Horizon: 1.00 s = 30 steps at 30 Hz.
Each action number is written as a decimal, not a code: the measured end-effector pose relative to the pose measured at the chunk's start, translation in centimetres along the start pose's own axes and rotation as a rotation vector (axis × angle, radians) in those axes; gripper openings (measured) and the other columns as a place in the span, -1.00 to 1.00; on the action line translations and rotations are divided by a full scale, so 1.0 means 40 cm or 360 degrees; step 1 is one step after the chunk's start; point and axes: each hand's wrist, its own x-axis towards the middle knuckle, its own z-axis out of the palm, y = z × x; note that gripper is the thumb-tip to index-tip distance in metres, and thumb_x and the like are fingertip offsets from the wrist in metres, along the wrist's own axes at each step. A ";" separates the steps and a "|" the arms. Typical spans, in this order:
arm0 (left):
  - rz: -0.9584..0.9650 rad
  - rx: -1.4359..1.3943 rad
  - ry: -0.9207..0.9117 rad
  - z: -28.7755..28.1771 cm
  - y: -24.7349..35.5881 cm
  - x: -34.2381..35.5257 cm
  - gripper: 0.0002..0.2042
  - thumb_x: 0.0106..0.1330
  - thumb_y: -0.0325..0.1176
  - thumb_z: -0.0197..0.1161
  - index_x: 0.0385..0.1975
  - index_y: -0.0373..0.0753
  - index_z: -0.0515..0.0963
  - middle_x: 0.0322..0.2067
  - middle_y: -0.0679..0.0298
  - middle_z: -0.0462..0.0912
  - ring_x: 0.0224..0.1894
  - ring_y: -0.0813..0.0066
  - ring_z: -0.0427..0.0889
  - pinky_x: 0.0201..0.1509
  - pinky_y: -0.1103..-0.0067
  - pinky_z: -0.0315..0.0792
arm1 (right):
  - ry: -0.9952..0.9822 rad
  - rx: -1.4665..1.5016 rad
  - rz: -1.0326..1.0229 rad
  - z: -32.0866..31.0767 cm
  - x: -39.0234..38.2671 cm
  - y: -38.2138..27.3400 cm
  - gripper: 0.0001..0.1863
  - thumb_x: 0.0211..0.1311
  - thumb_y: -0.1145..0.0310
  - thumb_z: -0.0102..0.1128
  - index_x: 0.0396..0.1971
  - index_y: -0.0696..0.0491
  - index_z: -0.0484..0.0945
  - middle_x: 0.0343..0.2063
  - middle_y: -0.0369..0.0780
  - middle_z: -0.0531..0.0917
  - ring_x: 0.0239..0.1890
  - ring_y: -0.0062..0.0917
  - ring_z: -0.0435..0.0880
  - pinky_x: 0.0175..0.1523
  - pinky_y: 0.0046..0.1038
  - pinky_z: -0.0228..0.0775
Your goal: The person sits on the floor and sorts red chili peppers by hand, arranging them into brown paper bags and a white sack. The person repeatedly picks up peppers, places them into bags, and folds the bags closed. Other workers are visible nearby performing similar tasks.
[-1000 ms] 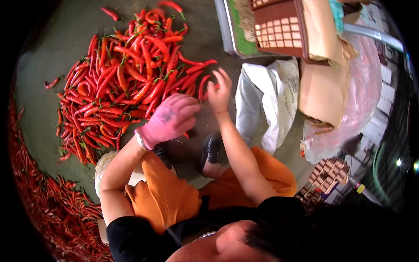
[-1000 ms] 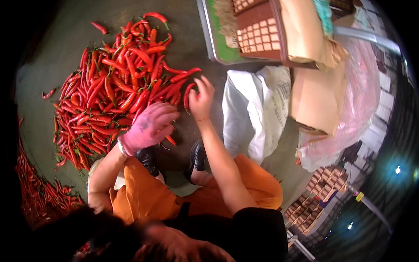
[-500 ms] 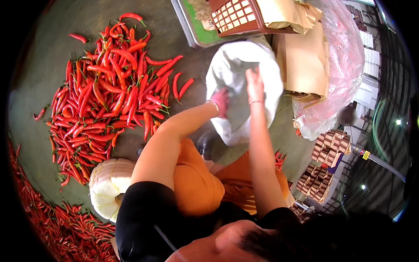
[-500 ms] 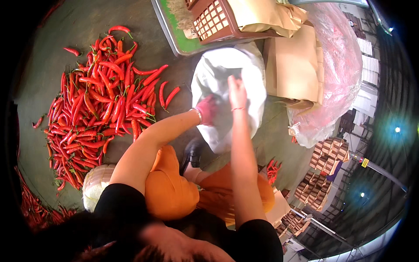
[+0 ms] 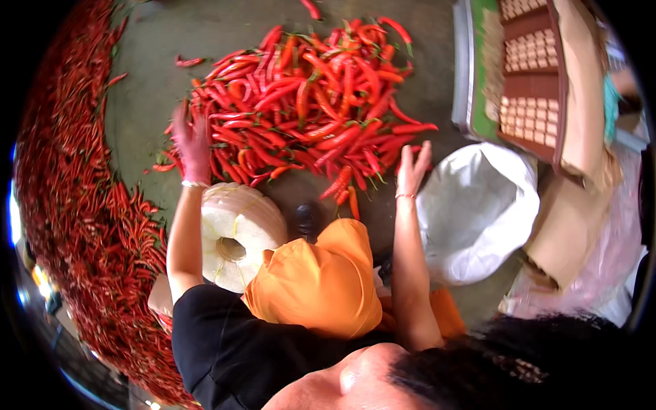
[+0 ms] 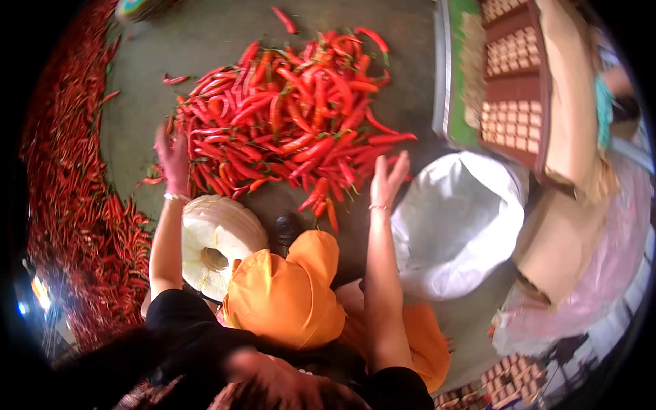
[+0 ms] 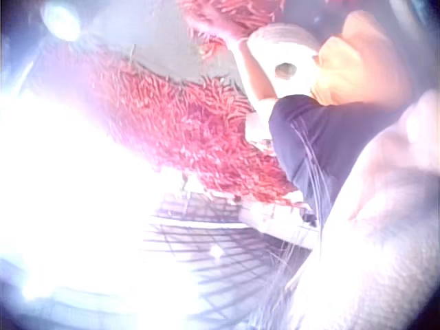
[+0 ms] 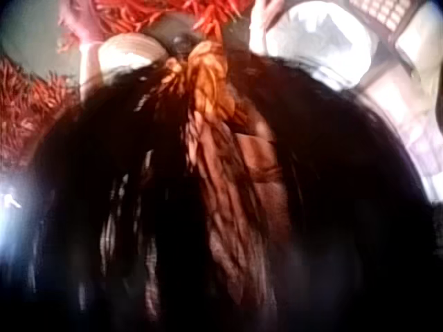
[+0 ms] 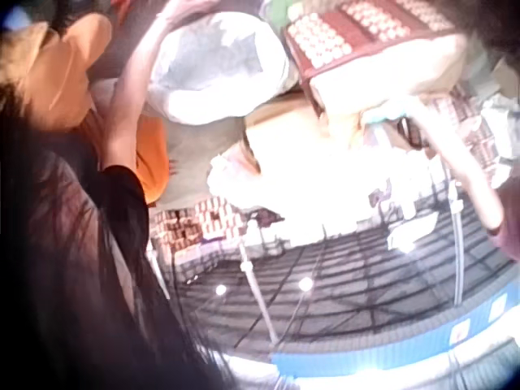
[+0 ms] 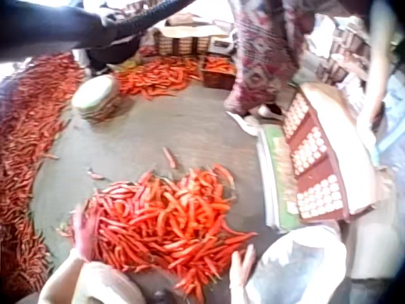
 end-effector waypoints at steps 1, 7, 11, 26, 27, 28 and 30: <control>-0.0272 -0.0331 0.0468 -0.098 -0.205 0.042 -0.34 0.28 -0.11 0.31 0.24 -0.43 0.29 0.19 -0.15 0.39 0.26 -0.03 0.35 0.35 0.30 0.21 | 0.0112 -0.0078 -0.0023 0.053 0.039 0.000 -0.23 0.30 0.02 0.14 0.37 0.10 0.14 0.36 0.11 0.14 0.45 -0.06 0.01 0.44 -0.18 -0.07; -0.1288 0.1510 -0.0009 -0.179 -0.503 0.027 -0.22 0.33 0.25 -0.02 0.31 -0.34 0.25 0.17 -0.09 0.45 0.25 -0.01 0.36 0.38 0.38 0.14 | -0.0018 -0.0446 0.0029 0.211 0.238 -0.156 -0.11 0.17 -0.24 0.15 0.38 -0.04 0.15 0.39 0.18 -0.01 0.42 0.06 0.01 0.41 -0.05 -0.04; -0.0548 0.0239 0.0066 0.000 -0.340 0.023 -0.30 0.37 0.06 0.09 0.36 -0.32 0.19 0.22 -0.10 0.40 0.32 0.13 0.31 0.40 0.46 0.10 | -0.0543 -0.0311 -0.0578 0.259 0.368 -0.210 -0.11 0.05 -0.28 0.25 0.35 -0.18 0.25 0.35 0.17 0.10 0.40 0.13 0.00 0.40 0.02 -0.04; -0.0921 -0.1729 -0.0392 0.114 -0.041 -0.015 -0.39 0.46 -0.14 0.01 0.44 -0.06 -0.03 0.40 0.20 0.08 0.41 0.30 0.13 0.42 0.36 0.14 | -0.1223 -0.0100 -0.0577 0.335 0.273 -0.321 0.15 -0.11 -0.25 0.40 0.44 -0.10 0.01 0.40 0.01 0.08 0.47 -0.10 -0.04 0.48 -0.03 -0.27; -0.0963 -0.1838 -0.0259 0.123 -0.017 -0.010 -0.46 0.47 -0.15 0.00 0.40 -0.07 0.10 0.36 0.19 0.19 0.36 0.27 0.28 0.39 0.32 0.23 | -0.1138 -0.0093 -0.0602 0.333 0.272 -0.305 0.16 -0.11 -0.23 0.41 0.45 -0.10 0.00 0.41 0.02 0.07 0.47 -0.10 -0.03 0.47 -0.03 -0.25; -0.0982 -0.2010 -0.0178 0.127 -0.036 -0.024 -0.46 0.48 -0.15 -0.03 0.40 -0.12 0.08 0.37 0.18 0.17 0.37 0.29 0.24 0.41 0.34 0.19 | -0.1007 -0.0042 -0.0656 0.341 0.268 -0.290 0.17 -0.13 -0.19 0.45 0.45 -0.09 0.00 0.41 0.06 0.04 0.46 -0.07 -0.04 0.46 -0.05 -0.18; -0.1005 -0.2344 0.0000 0.147 -0.109 -0.068 -0.44 0.49 -0.14 -0.10 0.41 -0.20 0.04 0.38 0.18 0.12 0.39 0.33 0.18 0.44 0.37 0.11 | -0.0811 -0.0085 -0.0688 0.358 0.249 -0.269 0.17 -0.16 -0.19 0.47 0.44 -0.14 0.02 0.40 0.10 0.03 0.45 0.00 -0.02 0.45 -0.06 -0.10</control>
